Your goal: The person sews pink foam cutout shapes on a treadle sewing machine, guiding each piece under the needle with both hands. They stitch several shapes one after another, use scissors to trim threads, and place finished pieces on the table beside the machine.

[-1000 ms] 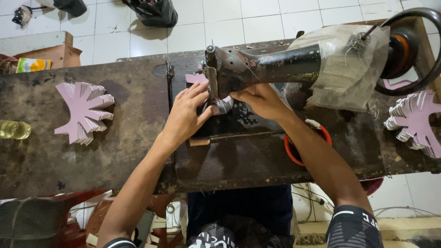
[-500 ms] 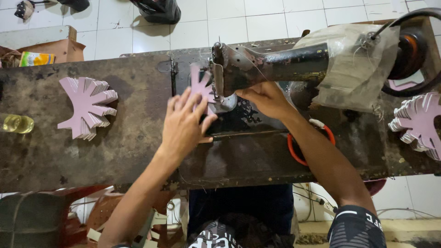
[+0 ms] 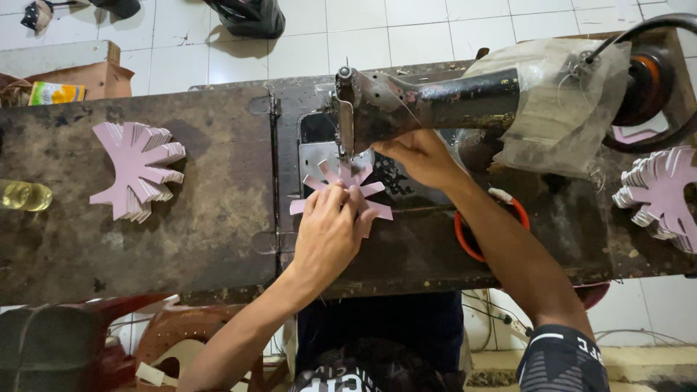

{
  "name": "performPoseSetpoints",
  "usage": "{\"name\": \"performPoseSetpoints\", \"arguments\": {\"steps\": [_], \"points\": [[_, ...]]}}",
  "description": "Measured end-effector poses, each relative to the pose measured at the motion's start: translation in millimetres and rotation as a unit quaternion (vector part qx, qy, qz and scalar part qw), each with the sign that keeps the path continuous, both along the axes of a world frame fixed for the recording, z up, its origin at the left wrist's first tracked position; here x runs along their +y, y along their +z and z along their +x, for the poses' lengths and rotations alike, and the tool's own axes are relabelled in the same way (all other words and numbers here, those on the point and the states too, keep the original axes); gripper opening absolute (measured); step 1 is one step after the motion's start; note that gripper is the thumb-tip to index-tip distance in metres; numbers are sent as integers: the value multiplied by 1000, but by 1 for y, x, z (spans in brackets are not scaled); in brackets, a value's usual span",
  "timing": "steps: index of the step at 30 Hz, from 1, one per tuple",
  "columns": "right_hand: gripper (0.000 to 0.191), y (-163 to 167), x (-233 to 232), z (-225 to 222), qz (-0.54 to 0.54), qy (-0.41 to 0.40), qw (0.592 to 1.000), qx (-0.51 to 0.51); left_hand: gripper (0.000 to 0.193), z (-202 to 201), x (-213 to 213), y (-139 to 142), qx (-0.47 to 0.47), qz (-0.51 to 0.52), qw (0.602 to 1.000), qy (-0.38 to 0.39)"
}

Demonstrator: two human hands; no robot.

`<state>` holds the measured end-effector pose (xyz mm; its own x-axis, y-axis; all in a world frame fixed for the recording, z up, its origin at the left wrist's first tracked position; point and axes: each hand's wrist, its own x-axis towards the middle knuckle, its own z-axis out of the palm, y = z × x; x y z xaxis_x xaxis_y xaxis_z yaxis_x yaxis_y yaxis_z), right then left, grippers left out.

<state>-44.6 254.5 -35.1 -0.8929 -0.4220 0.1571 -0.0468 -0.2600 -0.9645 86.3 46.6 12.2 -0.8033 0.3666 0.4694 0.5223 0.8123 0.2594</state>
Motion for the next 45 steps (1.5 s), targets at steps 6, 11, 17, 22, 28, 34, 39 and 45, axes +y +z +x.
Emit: {"name": "performPoseSetpoints", "arguments": {"steps": [6, 11, 17, 22, 28, 34, 39, 45], "points": [[18, -7, 7, -2, 145, -2, 988, 57, 37, -1, 1, -7, -17, 35, 999, -3], [34, -11, 12, -1, 249, -37, 966, 67, 33, -1, 2, -5, -12, 15, 1000, -11], [25, -3, 10, 0, 258, -37, 964, 53, 30, 0, 4, 0, -4, 27, 1000, -12], [23, -4, 9, 1, 155, -11, 983, 100, 30, -3, 10, 3, 3, 31, 1000, -1], [30, -2, 10, 1, 268, -30, 962, 40, 35, -7, 10, 2, 10, 39, 999, 1], [35, 1, 9, 2, 263, -30, 962, 61, 34, -15, -2, 0, -11, 19, 999, 28], [31, 4, 10, 1, 303, -40, 950, 69, 33, -18, -15, -5, -22, 32, 998, 43], [32, 9, 9, 3, 325, -43, 944, 39, 35, -35, -32, -10, -53, 14, 998, 41]]}}
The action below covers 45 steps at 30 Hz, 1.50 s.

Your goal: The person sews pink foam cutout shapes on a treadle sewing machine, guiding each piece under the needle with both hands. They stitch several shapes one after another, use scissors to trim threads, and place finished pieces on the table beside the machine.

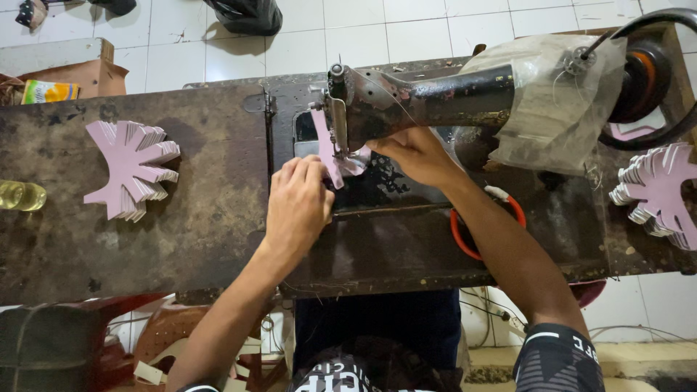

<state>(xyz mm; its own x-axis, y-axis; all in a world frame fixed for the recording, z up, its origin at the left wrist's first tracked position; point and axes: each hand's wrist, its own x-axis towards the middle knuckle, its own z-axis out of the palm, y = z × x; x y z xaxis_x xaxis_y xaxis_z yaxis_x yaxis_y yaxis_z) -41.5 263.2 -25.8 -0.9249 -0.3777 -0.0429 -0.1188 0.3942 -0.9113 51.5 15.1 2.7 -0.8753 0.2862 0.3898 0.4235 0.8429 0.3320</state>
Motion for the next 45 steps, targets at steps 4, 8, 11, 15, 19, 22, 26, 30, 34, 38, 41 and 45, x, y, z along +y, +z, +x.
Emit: {"name": "performPoseSetpoints", "arguments": {"steps": [4, 8, 11, 15, 19, 22, 26, 30, 34, 38, 41, 45], "points": [[35, 1, -1, 0, -22, 17, 1000, 10, 47, -14, -6, -3, 33, -13, 999, -10], [26, -2, -6, -2, -229, 88, 969, 10, 44, -25, -10, -10, 27, -4, 999, -29], [26, -4, -6, -3, -210, 66, 975, -34, 41, -32, -11, -14, 41, -12, 998, -37], [36, -5, -6, -2, -295, 96, 950, -28, 38, -36, -5, -15, 26, 35, 998, -44], [29, -7, -4, -1, -232, 79, 969, -30, 45, -40, -4, -11, -7, 65, 996, -52], [26, -6, -4, -3, -142, 41, 988, -49, 46, -48, -9, -5, -50, 74, 992, -94], [27, -4, -4, -2, -125, 33, 990, -51, 47, -56, -15, 0, -76, 79, 986, -127], [35, 0, -6, 0, -245, 75, 966, -20, 49, -56, -13, 2, -87, 88, 982, -140], [27, -1, -5, -1, -100, 26, 994, -38, 47, -61, -14, 5, -89, 79, 982, -146], [26, -5, -5, -2, -165, 50, 985, 1, 45, -59, -18, 4, -41, 24, 990, -134], [26, -8, -4, -2, -201, 52, 978, -12, 44, -50, -21, 5, 27, -57, 994, -89], [22, -14, -1, -2, -96, -7, 994, -51, 55, -23, -24, 7, 63, -113, 990, -57]]}}
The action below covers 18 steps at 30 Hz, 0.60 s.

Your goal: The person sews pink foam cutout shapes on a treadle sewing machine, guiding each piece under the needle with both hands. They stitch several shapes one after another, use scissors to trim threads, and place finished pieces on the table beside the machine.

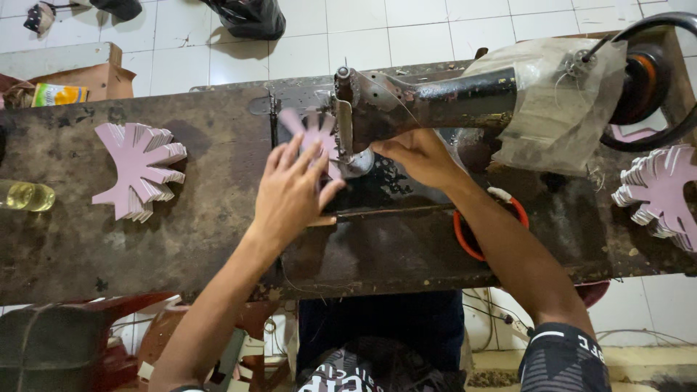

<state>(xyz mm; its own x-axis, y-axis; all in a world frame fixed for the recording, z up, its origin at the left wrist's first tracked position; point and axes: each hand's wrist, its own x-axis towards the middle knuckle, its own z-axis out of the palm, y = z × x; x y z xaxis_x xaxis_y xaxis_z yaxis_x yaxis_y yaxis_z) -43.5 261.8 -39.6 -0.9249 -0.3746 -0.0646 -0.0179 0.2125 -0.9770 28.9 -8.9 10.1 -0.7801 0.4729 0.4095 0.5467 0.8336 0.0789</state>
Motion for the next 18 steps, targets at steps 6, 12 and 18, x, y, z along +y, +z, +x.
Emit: {"name": "performPoseSetpoints", "arguments": {"steps": [6, 12, 18], "points": [[20, -9, 2, -1, -109, 48, 990, 78, 56, 49, 22, 8, -83, 94, 992, 14], [21, -5, 2, -1, -28, 29, 998, 55, 59, 57, 43, 17, -80, 135, 987, -14], [24, -3, 2, 1, 6, 18, 999, 39, 44, 54, 42, 9, -51, 117, 992, -13]]}}
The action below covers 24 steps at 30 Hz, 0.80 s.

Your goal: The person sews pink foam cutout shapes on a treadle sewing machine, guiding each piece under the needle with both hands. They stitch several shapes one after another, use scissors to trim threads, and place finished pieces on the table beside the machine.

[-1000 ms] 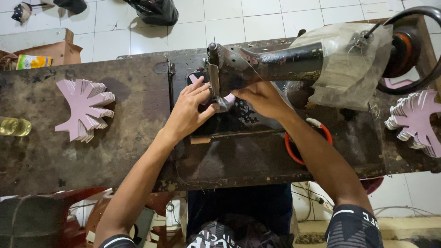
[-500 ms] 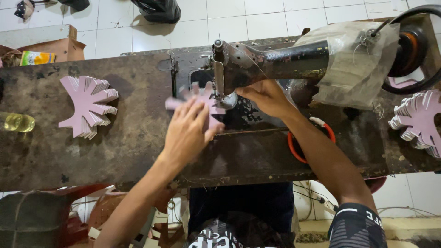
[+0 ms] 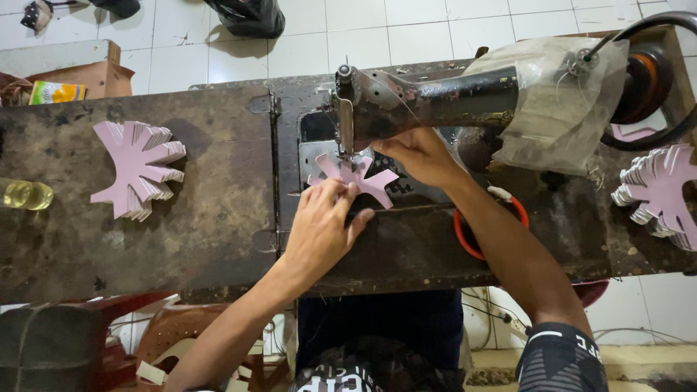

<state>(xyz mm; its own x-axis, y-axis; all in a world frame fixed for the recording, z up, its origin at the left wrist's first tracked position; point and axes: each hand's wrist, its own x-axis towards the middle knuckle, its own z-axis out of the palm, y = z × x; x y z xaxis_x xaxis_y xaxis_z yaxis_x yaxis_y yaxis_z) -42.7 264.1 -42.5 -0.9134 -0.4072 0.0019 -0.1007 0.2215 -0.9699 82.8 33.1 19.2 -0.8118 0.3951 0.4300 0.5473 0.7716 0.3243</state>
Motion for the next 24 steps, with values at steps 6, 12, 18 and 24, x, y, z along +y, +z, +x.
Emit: {"name": "performPoseSetpoints", "arguments": {"steps": [6, 12, 18, 24], "points": [[21, -5, 0, -5, -70, 51, 992, 87, 28, -3, -7, -9, 13, 8, 1000, 13], [37, -3, 3, -3, 60, 1, 998, 21, 29, -5, -9, -12, 21, 11, 1000, 5], [23, 5, -2, -1, -45, 40, 997, 56, 35, -10, -8, -11, 26, -2, 1000, -1], [35, 8, -1, 0, 29, 10, 999, 29, 38, -16, -9, -13, 16, -17, 1000, 4]]}}
